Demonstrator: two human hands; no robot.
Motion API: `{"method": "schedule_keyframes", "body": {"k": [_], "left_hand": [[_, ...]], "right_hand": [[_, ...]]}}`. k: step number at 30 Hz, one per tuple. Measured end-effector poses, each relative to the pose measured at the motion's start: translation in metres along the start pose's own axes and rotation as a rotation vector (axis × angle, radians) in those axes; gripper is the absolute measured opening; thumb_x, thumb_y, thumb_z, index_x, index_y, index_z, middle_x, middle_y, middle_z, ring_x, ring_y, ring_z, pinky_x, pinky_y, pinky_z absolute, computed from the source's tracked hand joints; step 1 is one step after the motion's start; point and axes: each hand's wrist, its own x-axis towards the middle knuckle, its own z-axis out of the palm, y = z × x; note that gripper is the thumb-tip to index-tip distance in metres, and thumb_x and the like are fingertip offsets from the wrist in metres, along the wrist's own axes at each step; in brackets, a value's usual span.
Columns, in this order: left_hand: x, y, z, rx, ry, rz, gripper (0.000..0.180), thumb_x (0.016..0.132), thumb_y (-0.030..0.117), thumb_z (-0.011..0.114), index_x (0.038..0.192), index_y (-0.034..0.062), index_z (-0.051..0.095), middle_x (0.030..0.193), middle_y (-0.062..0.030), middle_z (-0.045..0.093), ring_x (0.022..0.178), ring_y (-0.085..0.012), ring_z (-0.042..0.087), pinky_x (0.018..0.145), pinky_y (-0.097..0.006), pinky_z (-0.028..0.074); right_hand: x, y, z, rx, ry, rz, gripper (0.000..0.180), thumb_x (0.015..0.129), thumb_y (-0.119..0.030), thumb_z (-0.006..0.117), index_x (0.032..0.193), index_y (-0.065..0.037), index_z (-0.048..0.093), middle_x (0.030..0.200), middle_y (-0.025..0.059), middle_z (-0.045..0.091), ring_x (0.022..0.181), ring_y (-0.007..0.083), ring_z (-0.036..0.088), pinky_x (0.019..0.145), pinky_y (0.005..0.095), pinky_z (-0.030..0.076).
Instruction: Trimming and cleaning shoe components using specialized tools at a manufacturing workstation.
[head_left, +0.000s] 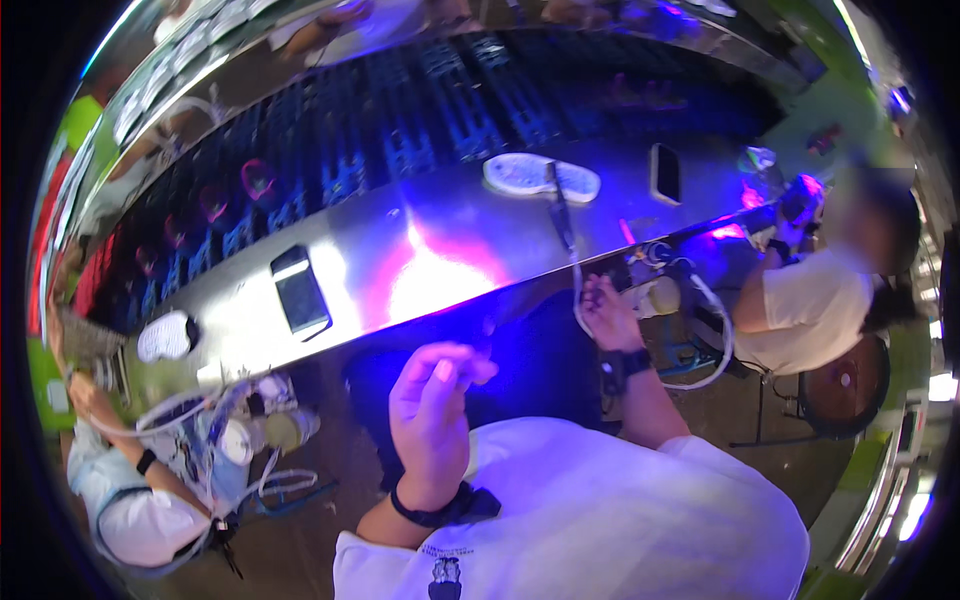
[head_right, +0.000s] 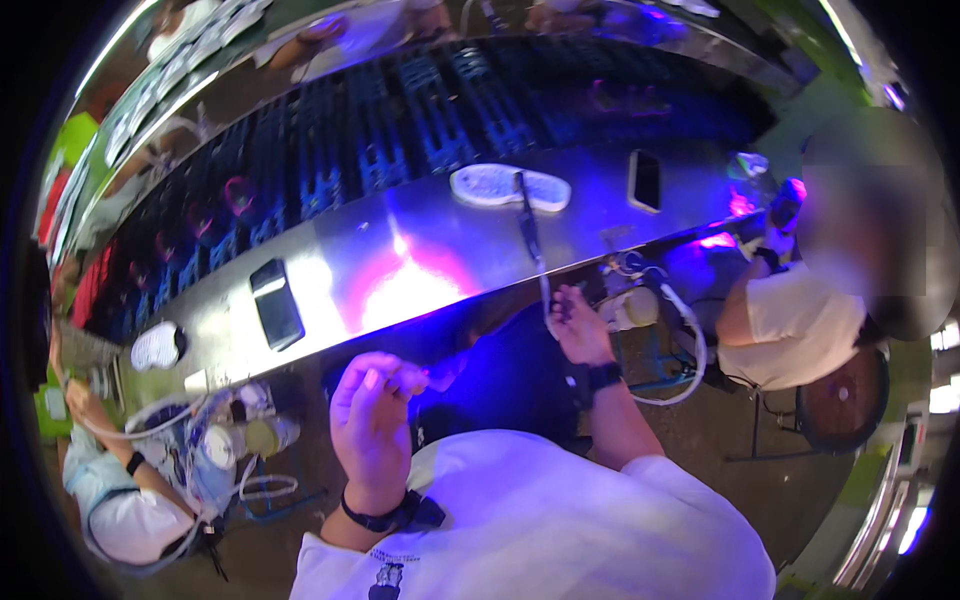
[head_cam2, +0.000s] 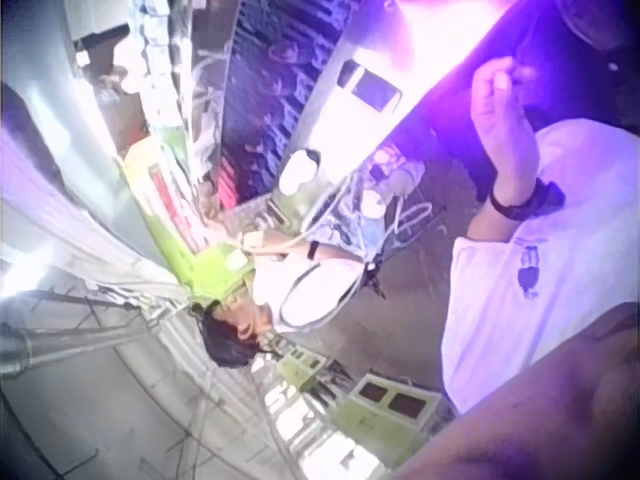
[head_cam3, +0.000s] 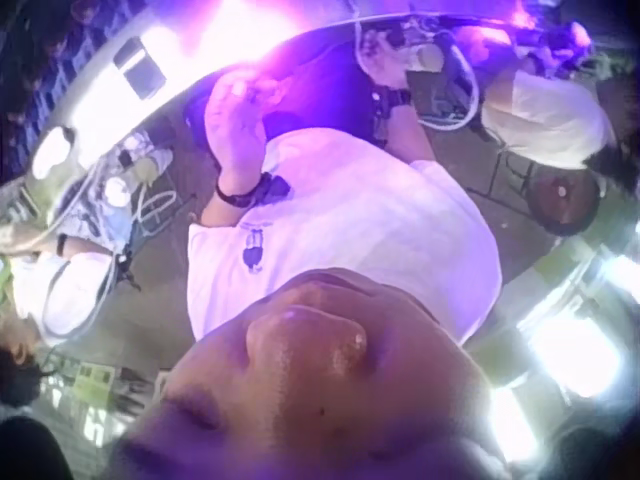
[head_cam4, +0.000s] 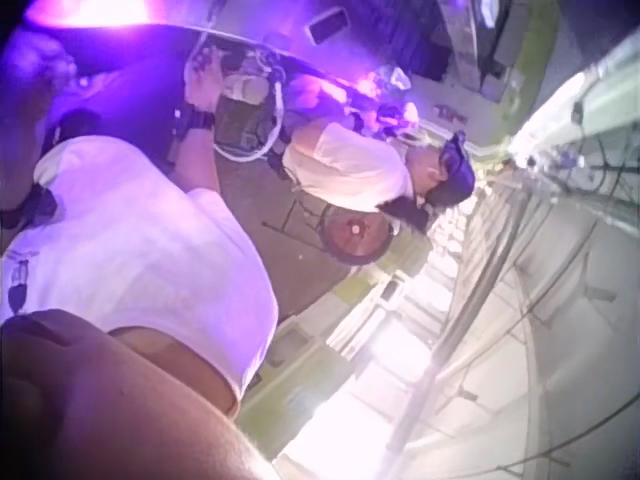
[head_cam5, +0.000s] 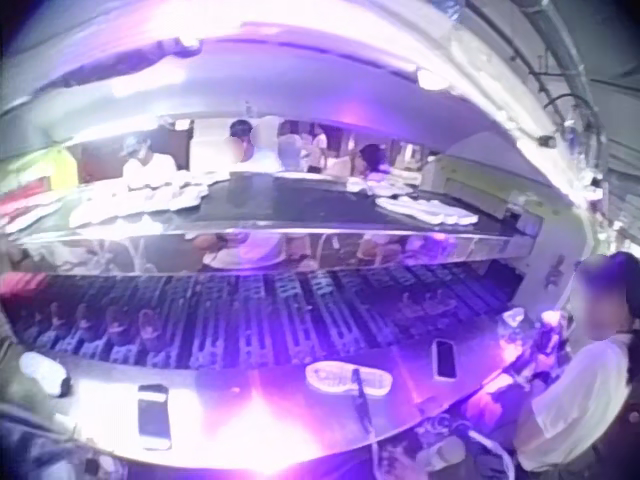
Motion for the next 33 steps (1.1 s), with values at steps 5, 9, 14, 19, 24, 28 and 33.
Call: {"method": "schedule_keyframes", "body": {"k": [5, 9, 14, 19, 24, 28, 33], "left_hand": [[0.01, -0.008, -0.002, 0.052, -0.106, 0.075, 0.024, 0.101, 0.014, 0.056, 0.115, -0.0043, 0.065, 0.101, -0.0122, 0.07, 0.094, -0.0189, 0.067, 0.087, -0.032, 0.05], [0.009, -0.014, 0.002, 0.038, -0.12, 0.069, 0.024, 0.101, 0.013, 0.056, 0.115, -0.0049, 0.065, 0.101, -0.0124, 0.07, 0.095, -0.0179, 0.065, 0.087, -0.031, 0.049], [0.0, -0.018, 0.005, 0.086, -0.211, 0.132, 0.024, 0.101, 0.01, 0.055, 0.117, -0.0063, 0.062, 0.102, -0.0137, 0.067, 0.096, -0.0178, 0.064, 0.086, -0.031, 0.049], [-0.01, -0.013, 0.008, 0.028, -0.207, 0.114, 0.021, 0.102, 0.008, 0.053, 0.113, -0.0062, 0.062, 0.103, -0.0146, 0.065, 0.095, -0.0183, 0.063, 0.085, -0.031, 0.049], [-0.008, -0.013, 0.005, -0.067, -0.248, 0.041, 0.015, 0.101, 0.011, 0.054, 0.099, -0.002, 0.06, 0.097, -0.0132, 0.062, 0.09, -0.019, 0.061, 0.082, -0.033, 0.048], [-0.007, -0.01, 0.003, -0.209, -0.233, -0.097, 0.016, 0.101, 0.014, 0.054, 0.097, -0.0004, 0.059, 0.095, -0.0116, 0.06, 0.089, -0.0184, 0.059, 0.082, -0.034, 0.047], [-0.007, -0.008, 0.0, -0.399, -0.277, -0.324, 0.018, 0.101, 0.018, 0.055, 0.095, 0.0018, 0.059, 0.092, -0.0104, 0.059, 0.086, -0.0181, 0.057, 0.082, -0.031, 0.044]], "right_hand": [[-0.099, 0.002, 0.045, -0.08, -0.028, 0.031, 0.021, 0.1, -0.023, 0.058, 0.11, -0.005, 0.055, 0.084, 0.0048, 0.054, 0.072, 0.0172, 0.05, 0.067, 0.0293, 0.042], [-0.142, -0.003, 0.088, -0.423, -0.261, -0.206, 0.033, 0.099, -0.034, 0.056, 0.112, -0.004, 0.051, 0.076, 0.001, 0.041, 0.062, 0.0137, 0.039, 0.058, 0.028, 0.033], [-0.194, -0.011, 0.154, -1.018, -0.467, -0.535, 0.06, 0.089, -0.054, 0.068, 0.114, 0.0, 0.062, 0.067, -0.0015, 0.043, 0.056, 0.0114, 0.037, 0.052, 0.0252, 0.029], [-0.215, -0.019, 0.198, -1.523, -0.667, -1.005, 0.063, 0.087, -0.05, 0.072, 0.113, 0.007, 0.069, 0.066, 0.0028, 0.048, 0.056, 0.0122, 0.043, 0.05, 0.0278, 0.028], [-0.21, -0.02, 0.204, -1.501, -0.866, -1.179, 0.052, 0.069, -0.023, 0.087, 0.108, 0.009, 0.071, 0.071, 0.007, 0.059, 0.051, 0.0149, 0.045, 0.043, 0.03, 0.031], [-0.202, -0.016, 0.207, -1.544, -0.96, -1.3, 0.051, 0.068, -0.021, 0.088, 0.106, 0.008, 0.072, 0.07, 0.0061, 0.058, 0.05, 0.0162, 0.047, 0.044, 0.03, 0.033], [-0.209, -0.02, 0.211, -1.617, -0.808, -1.1, 0.042, 0.066, -0.017, 0.087, 0.1, 0.006, 0.073, 0.085, 0.0136, 0.07, 0.05, 0.0194, 0.048, 0.046, 0.0307, 0.037]]}}
